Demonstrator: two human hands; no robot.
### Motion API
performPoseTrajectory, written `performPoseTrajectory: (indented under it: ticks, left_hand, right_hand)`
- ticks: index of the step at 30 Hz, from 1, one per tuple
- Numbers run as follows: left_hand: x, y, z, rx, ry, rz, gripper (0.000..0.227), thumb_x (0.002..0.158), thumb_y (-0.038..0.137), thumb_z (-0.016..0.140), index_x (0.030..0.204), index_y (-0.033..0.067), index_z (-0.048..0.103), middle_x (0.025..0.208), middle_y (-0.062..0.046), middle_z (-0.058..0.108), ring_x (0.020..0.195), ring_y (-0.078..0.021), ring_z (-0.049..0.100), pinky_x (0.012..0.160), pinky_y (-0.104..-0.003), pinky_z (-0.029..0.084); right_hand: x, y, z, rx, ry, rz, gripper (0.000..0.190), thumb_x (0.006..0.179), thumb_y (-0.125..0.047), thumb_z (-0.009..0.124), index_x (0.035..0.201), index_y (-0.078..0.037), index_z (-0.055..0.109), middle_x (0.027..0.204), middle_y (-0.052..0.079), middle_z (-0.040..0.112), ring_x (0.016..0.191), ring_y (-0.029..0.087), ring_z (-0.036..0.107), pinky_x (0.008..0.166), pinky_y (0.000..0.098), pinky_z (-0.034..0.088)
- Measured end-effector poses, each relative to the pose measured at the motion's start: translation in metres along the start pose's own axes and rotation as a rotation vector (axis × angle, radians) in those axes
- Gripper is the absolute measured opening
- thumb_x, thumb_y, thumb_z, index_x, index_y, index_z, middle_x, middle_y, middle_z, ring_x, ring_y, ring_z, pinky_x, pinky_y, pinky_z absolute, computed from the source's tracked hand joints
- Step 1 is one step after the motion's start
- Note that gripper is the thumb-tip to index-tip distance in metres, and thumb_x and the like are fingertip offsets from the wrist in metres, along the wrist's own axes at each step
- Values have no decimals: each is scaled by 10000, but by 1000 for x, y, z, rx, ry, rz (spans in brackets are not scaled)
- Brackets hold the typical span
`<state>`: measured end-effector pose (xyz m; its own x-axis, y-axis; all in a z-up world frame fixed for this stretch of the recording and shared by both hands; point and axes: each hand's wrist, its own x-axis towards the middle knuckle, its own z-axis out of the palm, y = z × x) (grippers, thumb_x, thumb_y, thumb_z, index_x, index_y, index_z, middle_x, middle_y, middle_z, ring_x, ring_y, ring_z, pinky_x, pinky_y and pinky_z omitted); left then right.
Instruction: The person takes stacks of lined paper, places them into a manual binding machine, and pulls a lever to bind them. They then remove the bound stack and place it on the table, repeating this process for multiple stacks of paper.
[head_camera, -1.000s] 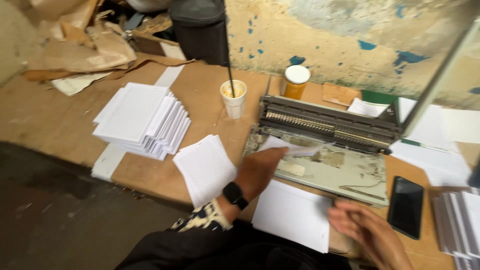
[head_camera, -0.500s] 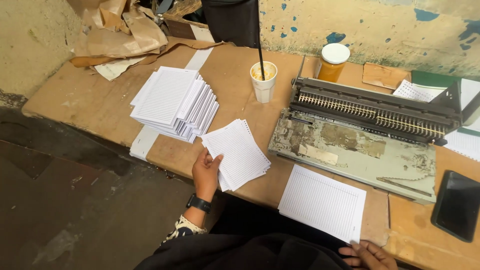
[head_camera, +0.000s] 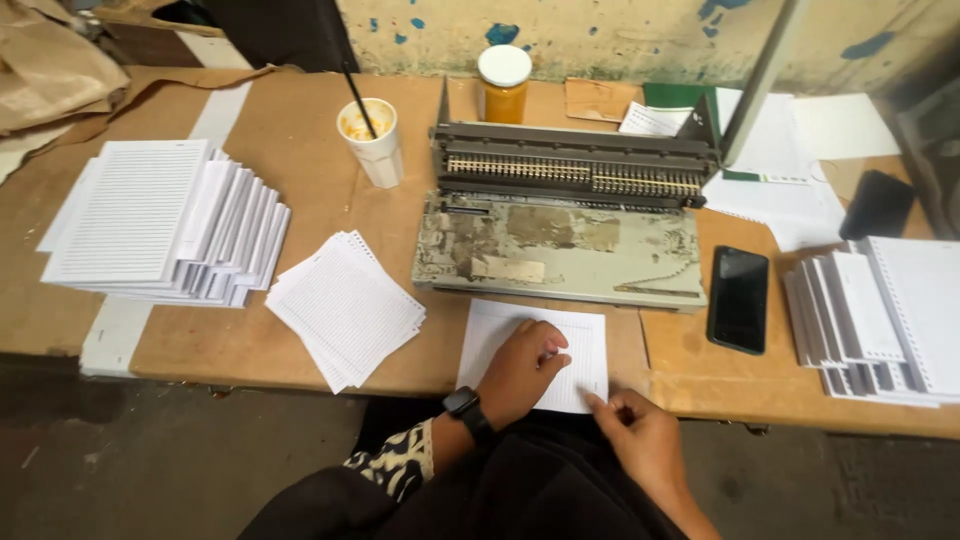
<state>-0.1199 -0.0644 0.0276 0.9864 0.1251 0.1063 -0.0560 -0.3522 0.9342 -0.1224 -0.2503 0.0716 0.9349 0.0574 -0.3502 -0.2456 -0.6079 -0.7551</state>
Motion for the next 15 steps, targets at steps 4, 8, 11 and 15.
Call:
performPoseTrajectory:
  ticks: [4, 8, 11, 15]
  left_hand:
    - [13, 5, 15, -12, 12, -153, 197, 830, 270, 690, 783, 141, 548, 820, -7, 553, 738, -150, 527, 680, -297, 444]
    - [13, 10, 12, -76, 4, -265, 353, 773, 417, 750, 820, 148, 527, 879, 10, 546, 775, -132, 499, 723, -272, 438]
    - [11, 26, 8, -88, -21, -363, 391, 716, 422, 770, 862, 151, 530, 912, 18, 533, 785, -127, 501, 727, -261, 443]
    - [11, 26, 7, -98, -22, -347, 349, 735, 379, 768, 832, 150, 523, 895, 22, 536, 766, -124, 498, 711, -262, 437]
  right_hand:
    - [6, 9, 4, -183, -40, -94, 338, 806, -393, 730, 661, -148, 547, 553, -26, 523, 558, 118, 440, 571, 264, 389]
    - [14, 27, 7, -266, -145, -640, 292, 911, -258, 611, 686, -154, 457, 607, -47, 454, 552, 116, 447, 509, 281, 375]
    - [18, 36, 8, -297, -131, -778, 271, 925, -212, 586, 709, -130, 443, 651, -29, 451, 570, 138, 426, 492, 291, 368]
    - [18, 37, 6, -323, -123, -820, 296, 927, -214, 599, 696, -126, 435, 649, -21, 448, 554, 139, 426, 474, 290, 380]
